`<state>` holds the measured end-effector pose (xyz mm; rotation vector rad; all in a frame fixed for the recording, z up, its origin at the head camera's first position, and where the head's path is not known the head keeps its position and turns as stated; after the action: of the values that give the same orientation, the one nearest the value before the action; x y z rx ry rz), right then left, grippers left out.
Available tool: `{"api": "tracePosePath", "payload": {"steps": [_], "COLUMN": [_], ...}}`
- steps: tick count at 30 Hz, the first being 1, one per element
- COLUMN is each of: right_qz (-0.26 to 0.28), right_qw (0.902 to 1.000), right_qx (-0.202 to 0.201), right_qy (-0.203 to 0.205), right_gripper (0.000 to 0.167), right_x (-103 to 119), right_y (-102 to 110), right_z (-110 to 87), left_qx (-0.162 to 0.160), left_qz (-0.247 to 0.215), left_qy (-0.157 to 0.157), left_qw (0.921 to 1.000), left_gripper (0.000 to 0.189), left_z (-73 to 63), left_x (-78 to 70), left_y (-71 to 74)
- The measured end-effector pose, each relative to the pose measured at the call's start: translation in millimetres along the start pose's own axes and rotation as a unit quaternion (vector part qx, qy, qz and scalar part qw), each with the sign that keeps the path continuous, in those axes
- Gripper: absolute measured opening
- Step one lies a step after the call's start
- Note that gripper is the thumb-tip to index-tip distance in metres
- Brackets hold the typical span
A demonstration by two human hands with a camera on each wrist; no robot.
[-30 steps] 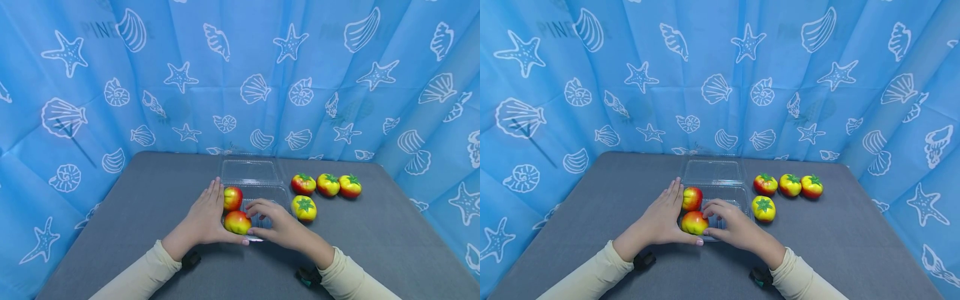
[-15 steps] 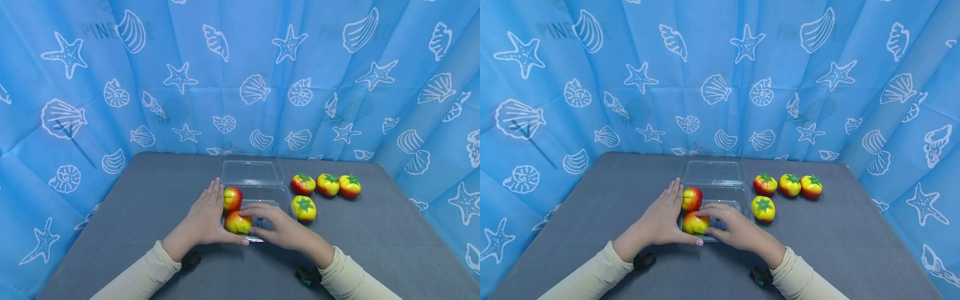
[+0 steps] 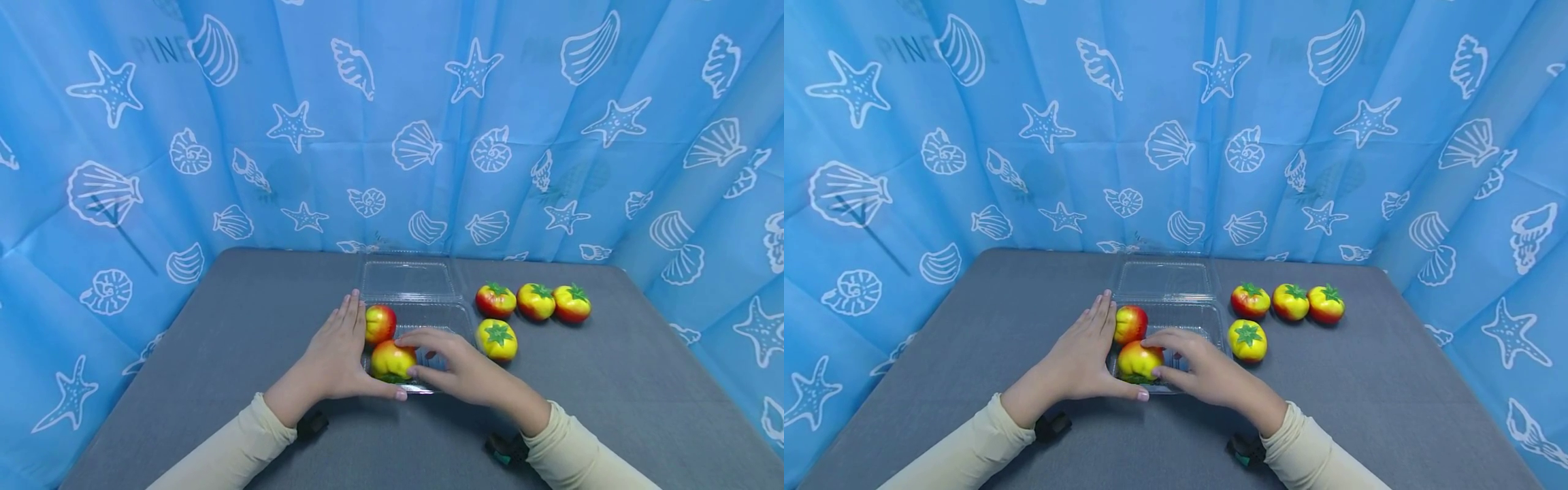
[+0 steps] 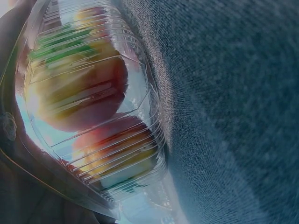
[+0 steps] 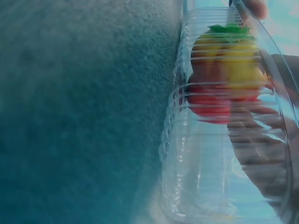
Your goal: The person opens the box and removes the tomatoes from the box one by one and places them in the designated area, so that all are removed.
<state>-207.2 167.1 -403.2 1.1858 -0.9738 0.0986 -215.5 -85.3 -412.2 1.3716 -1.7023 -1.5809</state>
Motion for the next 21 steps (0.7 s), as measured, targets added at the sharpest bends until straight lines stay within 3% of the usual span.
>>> {"api": "tracePosePath", "payload": {"steps": [15, 21], "right_qz": [0.008, 0.017], "right_qw": [0.9989, 0.9972], "right_qx": [-0.047, -0.067], "right_qy": [-0.005, -0.027], "right_gripper": [0.038, 0.040], "right_x": [-8.2, -9.3], "right_y": [19.3, 31.8], "right_z": [-6.5, -13.2], "left_qx": [0.008, 0.003], "left_qz": [0.007, 0.013], "left_qy": [0.012, 0.013], "left_qw": [0.9999, 0.9998], "left_gripper": [0.157, 0.161], "left_z": [1.7, 2.1], "left_x": [1.8, 2.7], "left_y": [-1.2, -2.3]}}
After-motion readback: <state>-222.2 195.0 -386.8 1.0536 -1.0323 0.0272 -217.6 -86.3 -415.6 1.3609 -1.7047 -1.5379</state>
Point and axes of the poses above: each hand's wrist, its own z-axis towards the middle knuckle, its own y-axis out of the back of the hand, x = y × z, the point moved 1 cm from there along z, towards the middle knuckle, and after that the axes turned 14 degrees about x, right-handed, at the moved point
